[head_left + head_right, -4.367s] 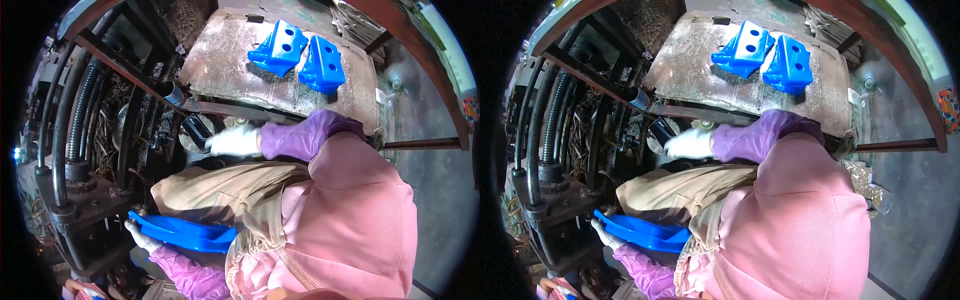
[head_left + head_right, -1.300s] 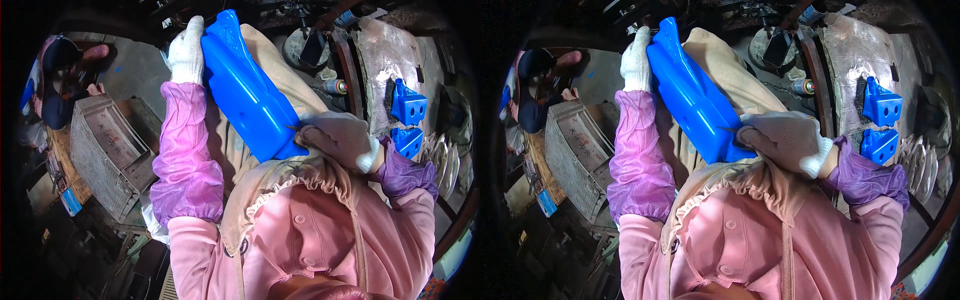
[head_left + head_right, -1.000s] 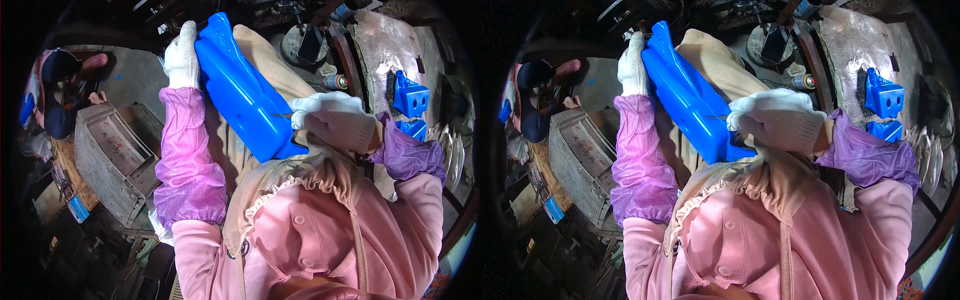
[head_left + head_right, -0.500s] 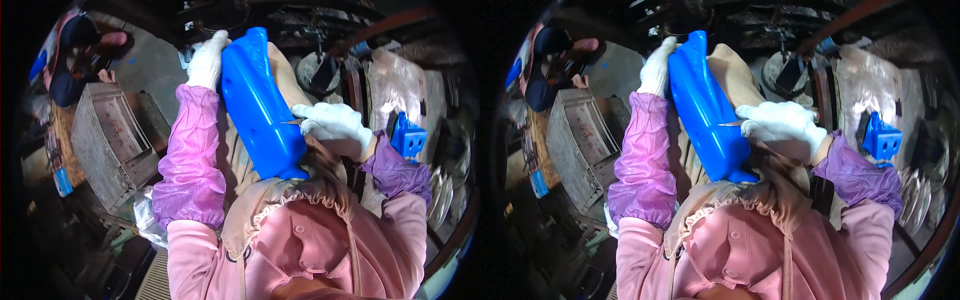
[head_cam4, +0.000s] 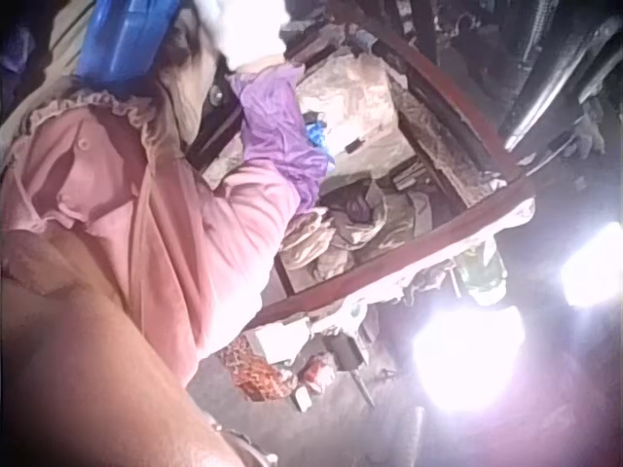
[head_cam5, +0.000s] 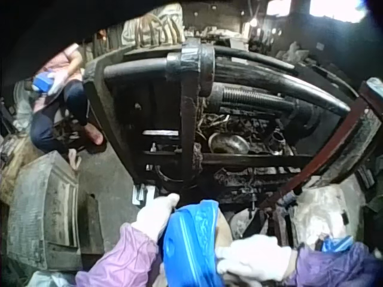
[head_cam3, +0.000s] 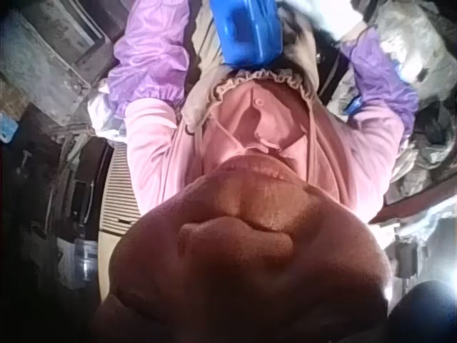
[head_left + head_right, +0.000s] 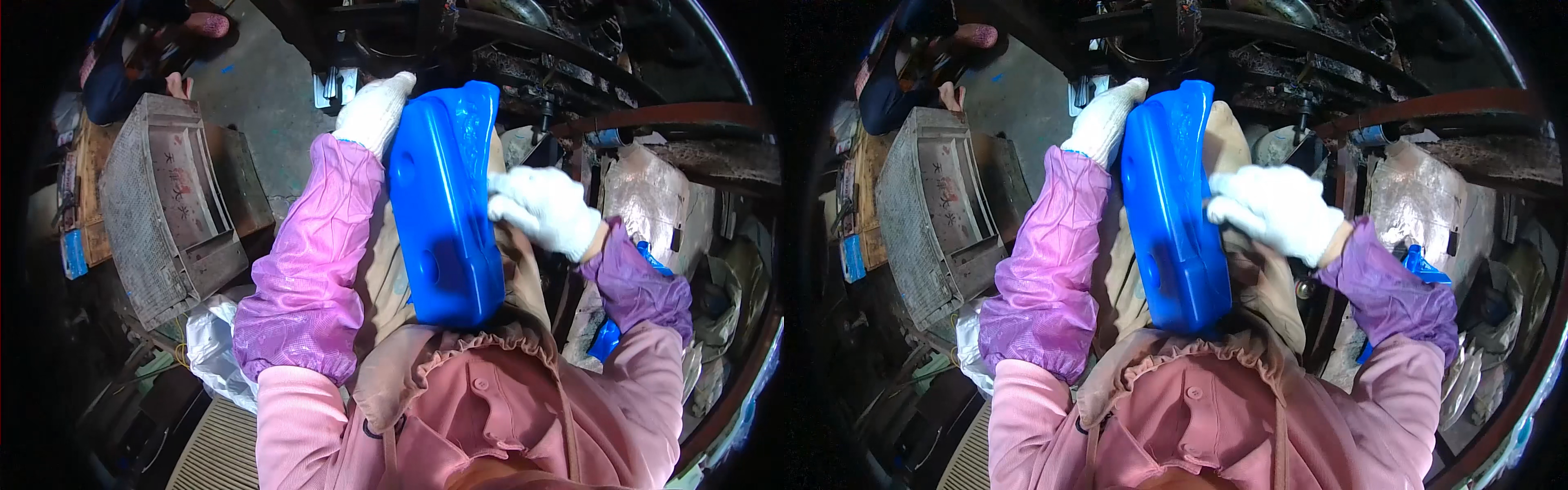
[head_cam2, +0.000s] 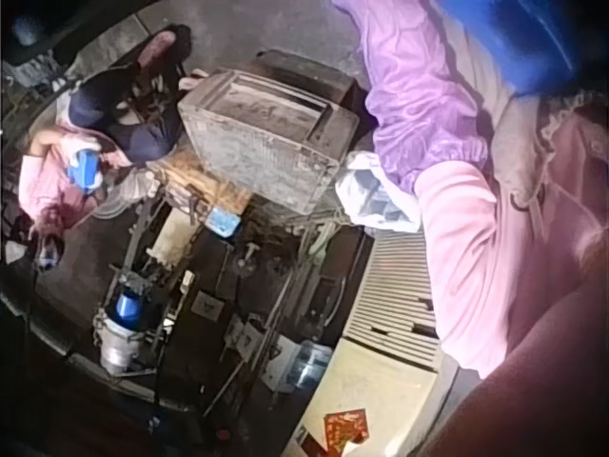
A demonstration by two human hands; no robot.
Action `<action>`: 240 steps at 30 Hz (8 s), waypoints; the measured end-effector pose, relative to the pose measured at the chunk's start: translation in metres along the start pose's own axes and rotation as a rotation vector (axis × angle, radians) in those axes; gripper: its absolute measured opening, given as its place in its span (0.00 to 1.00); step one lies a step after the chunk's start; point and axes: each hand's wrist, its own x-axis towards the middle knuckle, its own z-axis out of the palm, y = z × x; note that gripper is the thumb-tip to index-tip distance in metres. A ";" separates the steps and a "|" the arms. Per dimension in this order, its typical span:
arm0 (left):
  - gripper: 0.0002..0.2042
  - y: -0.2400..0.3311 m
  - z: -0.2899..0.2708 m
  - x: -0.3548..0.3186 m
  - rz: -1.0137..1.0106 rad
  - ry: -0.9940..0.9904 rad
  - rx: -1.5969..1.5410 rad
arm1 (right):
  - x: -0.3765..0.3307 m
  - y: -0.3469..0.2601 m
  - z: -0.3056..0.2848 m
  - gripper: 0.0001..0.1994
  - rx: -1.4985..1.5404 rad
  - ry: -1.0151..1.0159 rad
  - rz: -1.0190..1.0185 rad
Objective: The person trims excess plastic from molded containers using a blade, sharpens the blade on a stone, retrieves newly molded containers from a molding machine, and trims additional containers by hand.
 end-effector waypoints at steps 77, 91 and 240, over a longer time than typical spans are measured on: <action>0.26 -0.124 -0.144 -0.204 0.850 0.399 -0.064 | -0.032 -0.058 0.018 0.16 1.201 -0.177 0.238; 0.20 -0.044 -0.008 -0.010 0.668 -0.327 -0.409 | -0.095 -0.088 0.051 0.17 0.749 0.201 -0.134; 0.25 0.029 -0.014 -0.057 0.207 -0.721 -0.478 | -0.024 0.024 -0.067 0.26 0.071 0.137 0.040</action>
